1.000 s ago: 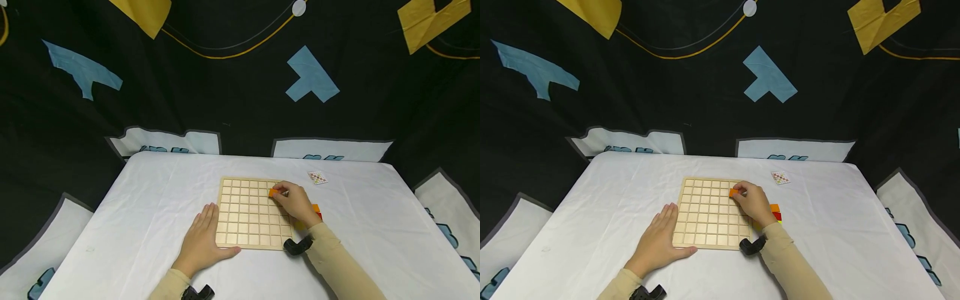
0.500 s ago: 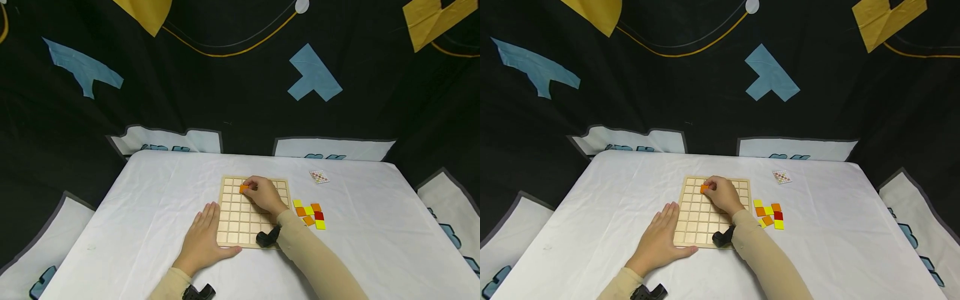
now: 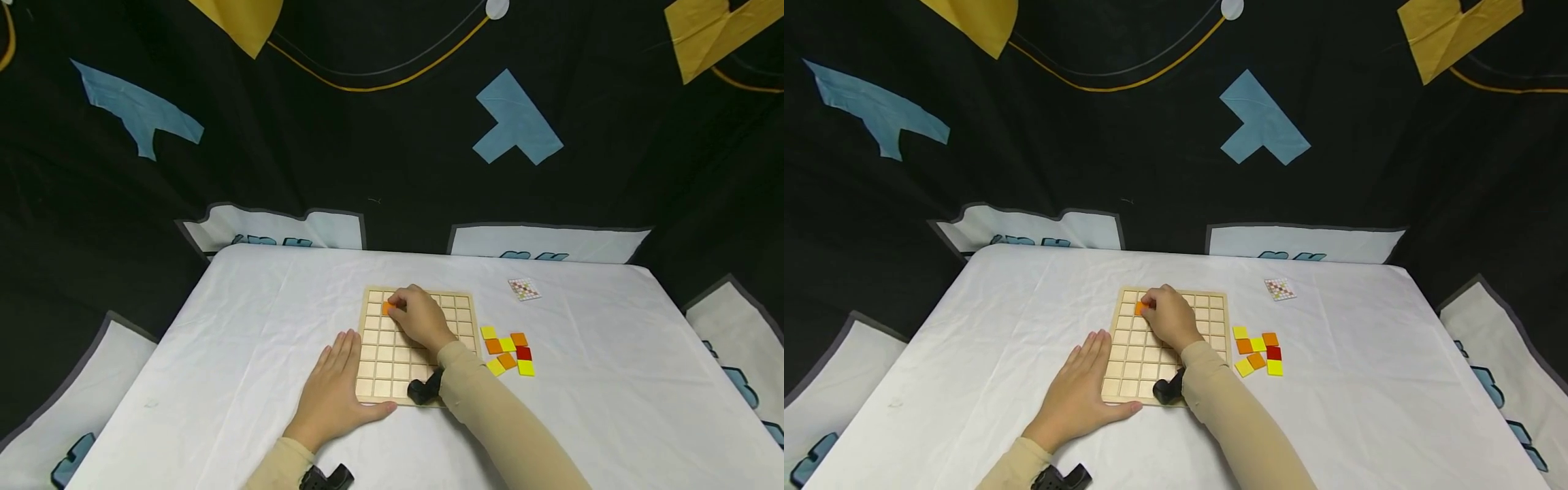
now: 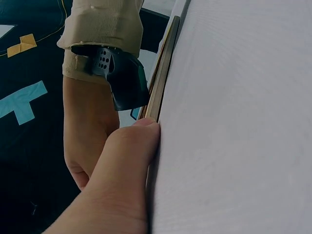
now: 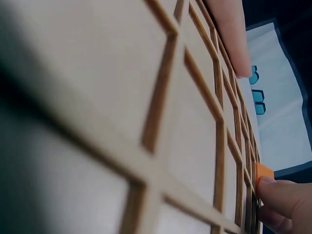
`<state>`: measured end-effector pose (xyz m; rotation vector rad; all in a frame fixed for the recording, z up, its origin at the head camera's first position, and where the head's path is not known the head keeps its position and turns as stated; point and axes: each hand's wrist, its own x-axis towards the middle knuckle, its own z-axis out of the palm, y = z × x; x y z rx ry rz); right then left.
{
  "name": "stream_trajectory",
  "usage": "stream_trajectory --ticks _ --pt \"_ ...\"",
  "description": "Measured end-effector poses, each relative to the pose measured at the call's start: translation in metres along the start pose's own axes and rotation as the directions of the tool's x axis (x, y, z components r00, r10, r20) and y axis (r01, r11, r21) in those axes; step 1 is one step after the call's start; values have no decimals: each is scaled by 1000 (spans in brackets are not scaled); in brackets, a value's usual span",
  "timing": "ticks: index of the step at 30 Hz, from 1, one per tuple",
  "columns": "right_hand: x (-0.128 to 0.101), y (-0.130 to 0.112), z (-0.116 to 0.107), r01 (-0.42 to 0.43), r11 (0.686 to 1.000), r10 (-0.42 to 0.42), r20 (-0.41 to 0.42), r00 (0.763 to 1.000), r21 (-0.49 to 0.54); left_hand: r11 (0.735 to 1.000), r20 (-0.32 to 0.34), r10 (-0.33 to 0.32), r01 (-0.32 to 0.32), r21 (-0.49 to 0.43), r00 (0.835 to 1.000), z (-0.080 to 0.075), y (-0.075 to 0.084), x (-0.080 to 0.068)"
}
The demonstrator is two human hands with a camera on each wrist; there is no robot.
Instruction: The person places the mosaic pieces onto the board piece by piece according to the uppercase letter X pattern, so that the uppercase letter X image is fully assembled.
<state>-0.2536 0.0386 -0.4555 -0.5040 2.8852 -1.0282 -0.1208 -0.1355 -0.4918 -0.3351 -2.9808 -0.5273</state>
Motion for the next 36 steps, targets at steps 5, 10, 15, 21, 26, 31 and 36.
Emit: stream_trajectory --ticks 5,10,15,21,26,31,36 --pt "1 1 -1 14 997 -13 23 1000 -72 1000 1 0 0 3 1000 0 0 0" --pt "-2 3 -3 61 993 -57 44 997 -104 1000 6 -4 4 -9 1000 1 0 0" --pt "-15 11 -11 117 989 -112 58 992 -96 1000 -7 -9 9 -13 1000 3 1 -1" --pt "-34 24 -34 91 985 -86 40 995 -144 1000 -24 0 0 -13 1000 2 1 0" --pt "-53 45 -59 45 977 -42 18 999 -209 1000 -35 3 -3 -13 999 4 0 0" --pt "-75 78 -89 -33 963 35 3 999 -268 1000 -44 11 -12 -12 999 5 0 0" --pt "-94 111 -114 -166 942 175 3 985 -293 1000 -28 3 -4 -21 1000 5 1 1"
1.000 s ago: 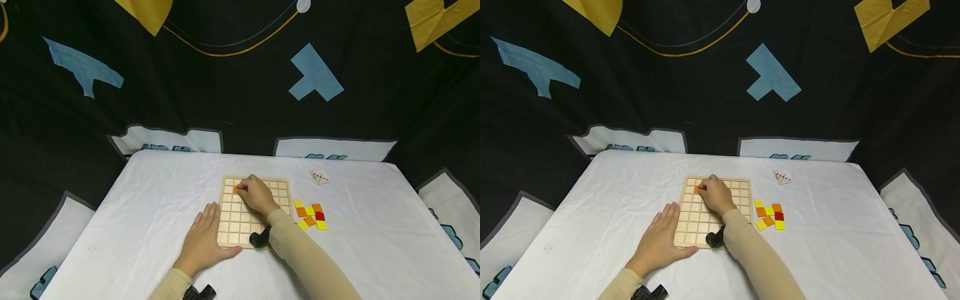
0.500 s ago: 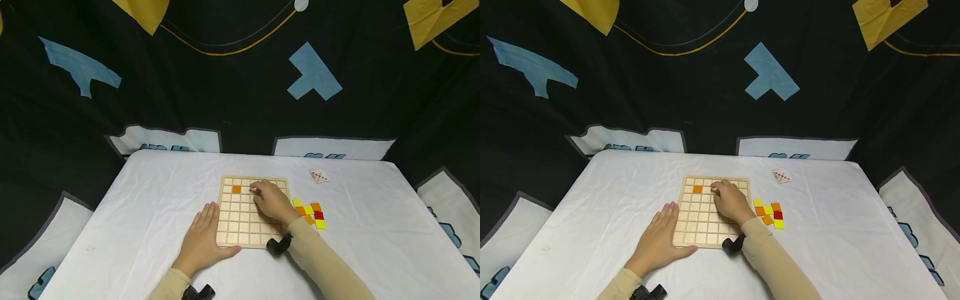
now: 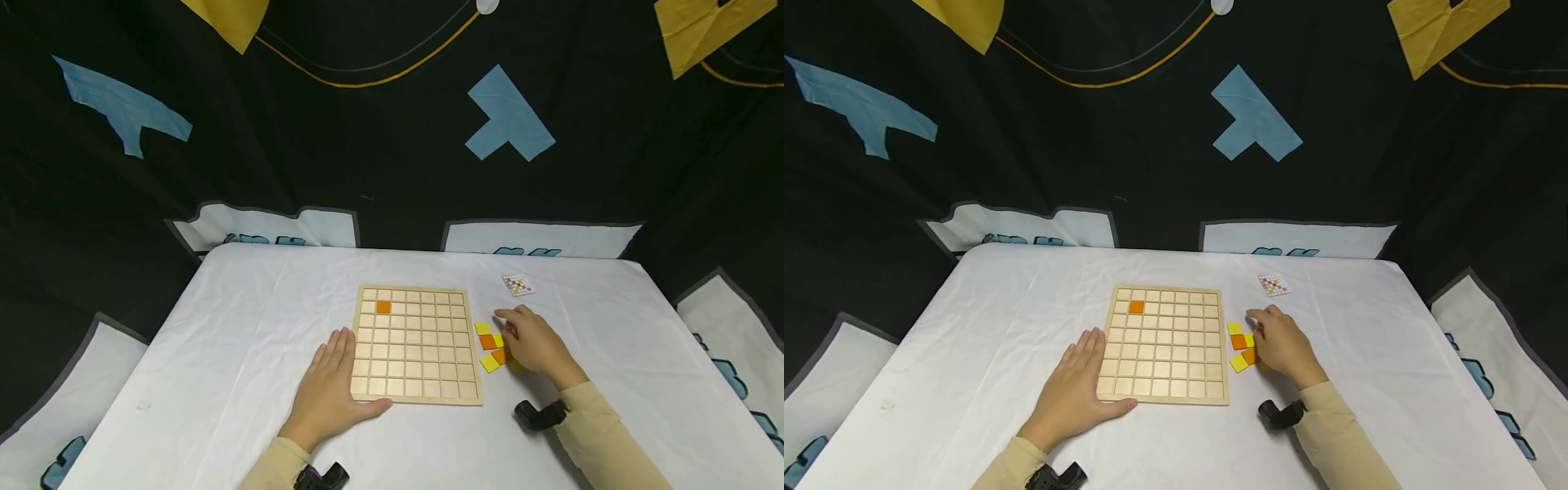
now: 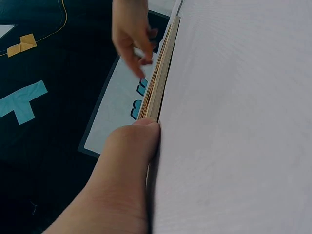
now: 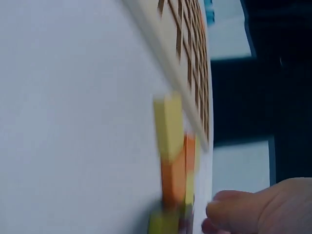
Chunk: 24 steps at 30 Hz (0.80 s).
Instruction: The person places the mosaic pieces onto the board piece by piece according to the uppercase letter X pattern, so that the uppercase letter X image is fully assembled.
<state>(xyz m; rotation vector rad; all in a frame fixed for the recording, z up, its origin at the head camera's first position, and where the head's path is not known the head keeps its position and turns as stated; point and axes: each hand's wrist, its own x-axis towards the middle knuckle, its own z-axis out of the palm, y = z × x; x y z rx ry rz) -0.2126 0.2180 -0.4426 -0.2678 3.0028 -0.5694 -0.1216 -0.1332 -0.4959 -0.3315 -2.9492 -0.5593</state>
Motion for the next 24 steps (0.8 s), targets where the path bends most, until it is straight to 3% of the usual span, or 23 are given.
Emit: stream_trajectory --ticks 6,12,18,24 --pt "-9 24 -1 -70 997 69 48 996 26 1000 -3 -8 8 -6 1000 0 -1 0" --pt "-11 31 4 -82 994 82 -5 997 66 1000 18 -14 14 -7 1000 1 -1 0" --pt "-6 26 1 -91 984 99 -50 994 156 1000 22 -12 12 -4 1000 0 -1 0" --pt "2 2 5 -59 967 75 -57 996 248 1000 17 -9 10 -14 1000 -1 0 1"
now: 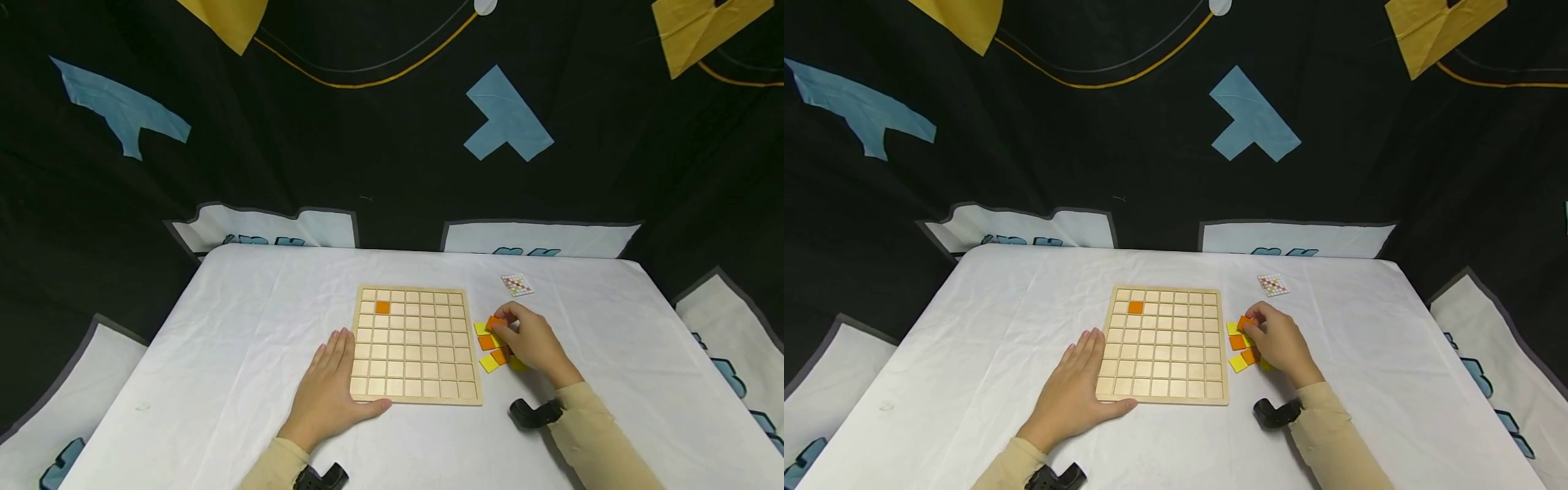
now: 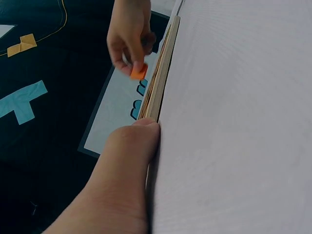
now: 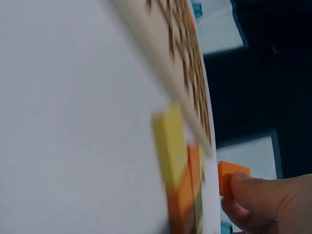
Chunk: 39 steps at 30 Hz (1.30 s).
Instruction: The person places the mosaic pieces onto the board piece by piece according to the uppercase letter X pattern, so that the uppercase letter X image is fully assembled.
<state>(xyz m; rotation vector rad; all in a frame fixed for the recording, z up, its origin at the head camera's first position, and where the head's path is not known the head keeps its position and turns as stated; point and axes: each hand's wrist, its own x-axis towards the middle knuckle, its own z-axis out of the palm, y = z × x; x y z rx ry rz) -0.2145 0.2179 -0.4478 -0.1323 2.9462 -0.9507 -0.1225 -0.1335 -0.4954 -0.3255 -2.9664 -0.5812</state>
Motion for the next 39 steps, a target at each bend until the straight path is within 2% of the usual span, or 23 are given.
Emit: stream_trajectory --ticks 8,17,27,39 --pt "11 -49 34 115 984 -120 30 992 135 1000 8 0 0 3 1000 1 0 1" --pt "25 -92 76 198 967 -208 52 977 158 1000 7 0 0 0 1000 0 1 1" --pt "33 -106 94 247 964 -253 55 966 95 1000 -10 8 -8 12 1000 0 0 1" --pt "29 -112 92 263 965 -260 105 960 -16 1000 -11 5 -5 16 1000 0 -1 0"
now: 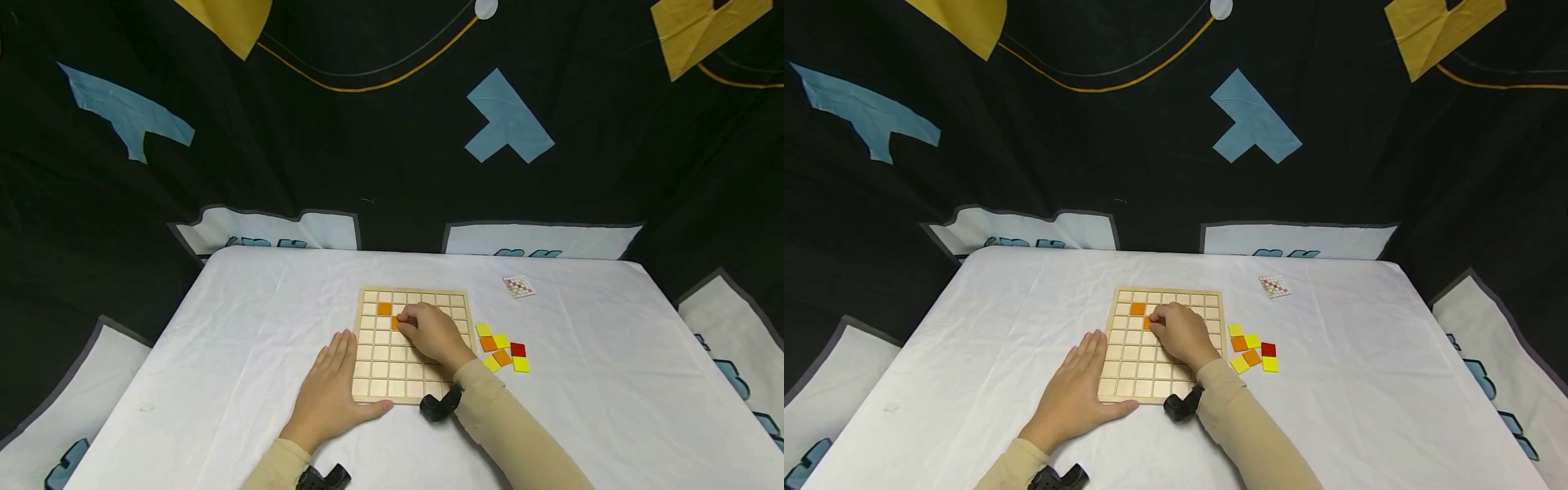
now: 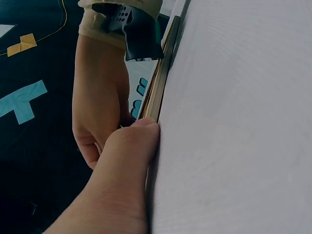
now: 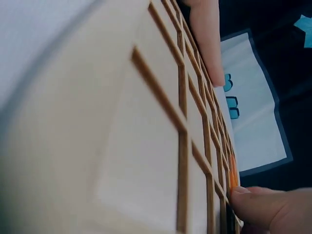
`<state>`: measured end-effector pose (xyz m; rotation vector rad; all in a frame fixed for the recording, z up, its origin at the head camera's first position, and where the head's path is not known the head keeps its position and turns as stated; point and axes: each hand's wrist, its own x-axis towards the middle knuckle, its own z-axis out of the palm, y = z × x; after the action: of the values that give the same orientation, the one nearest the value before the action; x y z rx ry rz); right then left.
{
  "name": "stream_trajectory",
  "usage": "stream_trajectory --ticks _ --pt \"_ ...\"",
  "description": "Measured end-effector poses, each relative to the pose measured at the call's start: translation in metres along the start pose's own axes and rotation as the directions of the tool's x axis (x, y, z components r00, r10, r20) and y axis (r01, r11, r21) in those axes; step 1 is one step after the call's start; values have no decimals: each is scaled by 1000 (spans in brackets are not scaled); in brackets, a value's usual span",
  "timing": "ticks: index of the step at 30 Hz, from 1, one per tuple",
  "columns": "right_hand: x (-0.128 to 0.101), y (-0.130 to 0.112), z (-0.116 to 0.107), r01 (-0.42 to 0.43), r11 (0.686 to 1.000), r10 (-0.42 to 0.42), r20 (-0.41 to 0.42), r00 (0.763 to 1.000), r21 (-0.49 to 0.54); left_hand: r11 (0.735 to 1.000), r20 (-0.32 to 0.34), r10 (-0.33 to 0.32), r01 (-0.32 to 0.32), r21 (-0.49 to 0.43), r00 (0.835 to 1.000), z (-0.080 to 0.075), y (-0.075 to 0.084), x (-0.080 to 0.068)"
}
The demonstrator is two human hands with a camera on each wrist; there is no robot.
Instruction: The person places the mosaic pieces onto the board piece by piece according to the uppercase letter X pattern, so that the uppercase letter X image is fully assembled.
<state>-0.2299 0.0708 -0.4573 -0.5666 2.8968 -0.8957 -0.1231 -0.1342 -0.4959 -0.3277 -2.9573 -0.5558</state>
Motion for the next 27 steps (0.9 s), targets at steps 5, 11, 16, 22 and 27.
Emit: stream_trajectory --ticks 5,11,16,22,27 --pt "-8 3 -9 18 1000 -18 26 999 1 1000 8 -6 6 0 1000 -1 0 0" --pt "-29 20 -24 2 1000 -3 20 1000 18 1000 16 -15 15 -6 1000 -1 1 0" --pt "-51 44 -43 -31 999 31 -23 999 32 1000 4 -5 5 -9 1000 0 1 0" --pt "-75 78 -68 -119 993 117 -71 991 -16 1000 5 -5 5 -9 1000 -1 2 -1" --pt "-93 100 -83 -225 971 219 -77 973 -76 1000 19 -9 9 -16 1000 -1 2 -1"
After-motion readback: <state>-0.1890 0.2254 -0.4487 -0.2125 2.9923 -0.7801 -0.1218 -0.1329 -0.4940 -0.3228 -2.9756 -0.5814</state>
